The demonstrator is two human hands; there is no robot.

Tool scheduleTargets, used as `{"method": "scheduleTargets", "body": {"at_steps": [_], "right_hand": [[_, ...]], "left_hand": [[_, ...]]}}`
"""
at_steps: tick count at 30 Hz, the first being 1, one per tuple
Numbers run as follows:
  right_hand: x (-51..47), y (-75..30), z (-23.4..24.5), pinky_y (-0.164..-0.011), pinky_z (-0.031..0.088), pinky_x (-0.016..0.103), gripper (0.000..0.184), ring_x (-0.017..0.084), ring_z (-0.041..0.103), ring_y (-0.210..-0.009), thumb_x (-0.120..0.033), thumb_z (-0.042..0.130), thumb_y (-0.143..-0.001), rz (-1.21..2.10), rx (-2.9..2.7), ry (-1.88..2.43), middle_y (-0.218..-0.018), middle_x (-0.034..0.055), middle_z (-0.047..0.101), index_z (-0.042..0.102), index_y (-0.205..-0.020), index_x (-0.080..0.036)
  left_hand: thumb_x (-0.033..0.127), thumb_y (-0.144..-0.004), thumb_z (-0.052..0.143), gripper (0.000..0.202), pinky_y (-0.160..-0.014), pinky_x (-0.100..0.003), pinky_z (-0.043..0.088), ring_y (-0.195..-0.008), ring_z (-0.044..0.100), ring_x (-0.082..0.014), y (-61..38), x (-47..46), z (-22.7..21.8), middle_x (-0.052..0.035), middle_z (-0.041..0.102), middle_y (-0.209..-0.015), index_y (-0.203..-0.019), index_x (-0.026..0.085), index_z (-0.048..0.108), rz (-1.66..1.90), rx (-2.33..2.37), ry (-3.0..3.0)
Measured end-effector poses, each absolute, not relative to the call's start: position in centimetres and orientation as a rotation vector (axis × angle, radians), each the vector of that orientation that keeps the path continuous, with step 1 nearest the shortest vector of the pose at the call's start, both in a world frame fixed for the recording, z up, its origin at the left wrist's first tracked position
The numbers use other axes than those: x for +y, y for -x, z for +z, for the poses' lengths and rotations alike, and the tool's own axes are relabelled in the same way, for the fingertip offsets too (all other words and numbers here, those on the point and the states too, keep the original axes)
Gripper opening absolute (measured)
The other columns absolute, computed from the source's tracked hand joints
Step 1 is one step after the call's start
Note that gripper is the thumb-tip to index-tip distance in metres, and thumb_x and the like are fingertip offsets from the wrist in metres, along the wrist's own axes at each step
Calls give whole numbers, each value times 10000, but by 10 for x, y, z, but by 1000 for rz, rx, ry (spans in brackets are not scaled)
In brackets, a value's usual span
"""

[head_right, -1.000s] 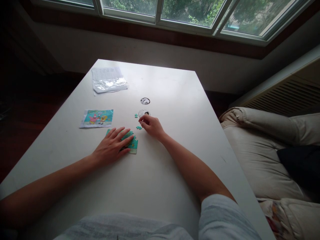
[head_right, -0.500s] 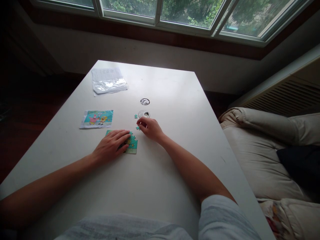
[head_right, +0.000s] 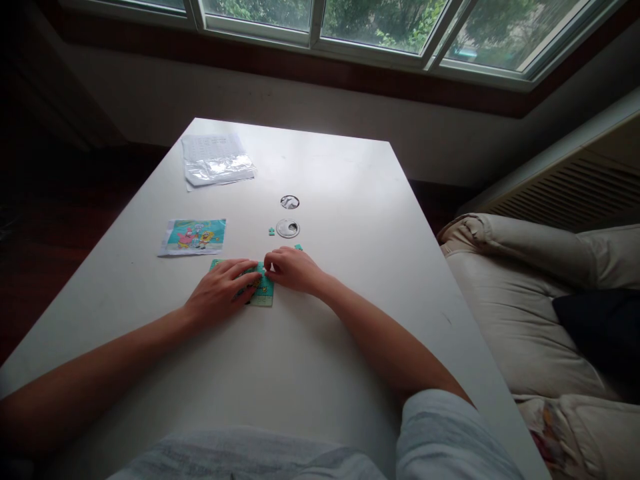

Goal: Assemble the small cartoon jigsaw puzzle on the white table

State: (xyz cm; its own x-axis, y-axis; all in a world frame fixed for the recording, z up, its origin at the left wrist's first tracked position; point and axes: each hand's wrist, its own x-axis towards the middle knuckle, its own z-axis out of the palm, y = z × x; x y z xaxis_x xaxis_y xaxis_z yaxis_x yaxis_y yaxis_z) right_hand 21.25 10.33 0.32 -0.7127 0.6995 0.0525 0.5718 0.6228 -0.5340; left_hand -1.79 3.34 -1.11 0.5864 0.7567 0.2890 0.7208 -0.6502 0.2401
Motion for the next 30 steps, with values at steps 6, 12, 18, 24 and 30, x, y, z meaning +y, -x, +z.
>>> {"method": "scheduleTargets", "body": {"at_steps": [6,12,18,24,30], "right_hand": [[98,-211,10,-750,338,262,110,173,529,-880,-261,681,-892,672,-2647,1094,-914,30,631,664,-987,-208],[83,-202,10,-799,366,310,115,213,537,-948,-301,646,-933,353,-2660,1281,-976,69,638,655,-982,-197],[72,-196,12,-804,381,326,123,231,537,-961,-302,622,-950,225,-2673,1358,-1019,86,629,638,-1006,-195],[62,-191,19,-781,372,357,87,256,539,-953,-204,543,-975,103,-2732,1357,-1009,113,633,624,-967,-175],[67,-193,13,-789,378,337,114,246,539,-978,-255,616,-942,204,-2692,1359,-1047,102,626,612,-1032,-184]], "left_hand": [[304,-992,510,282,-1090,-480,431,-1268,532,-277,16,32,-9,-94,614,-1340,-1230,244,649,565,1275,-2707],[316,-1003,489,321,-1086,-478,436,-1269,532,-281,15,31,-7,-103,605,-1353,-1283,240,626,526,1310,-2711],[325,-1004,485,340,-1084,-471,431,-1267,532,-282,15,31,-8,-101,605,-1350,-1309,248,615,538,1312,-2713],[311,-993,499,334,-1083,-469,427,-1265,531,-281,15,31,-8,-103,606,-1343,-1301,240,610,530,1322,-2700],[308,-989,517,277,-1076,-467,433,-1255,535,-279,15,31,-7,-97,613,-1342,-1224,224,636,539,1313,-2698]]}}
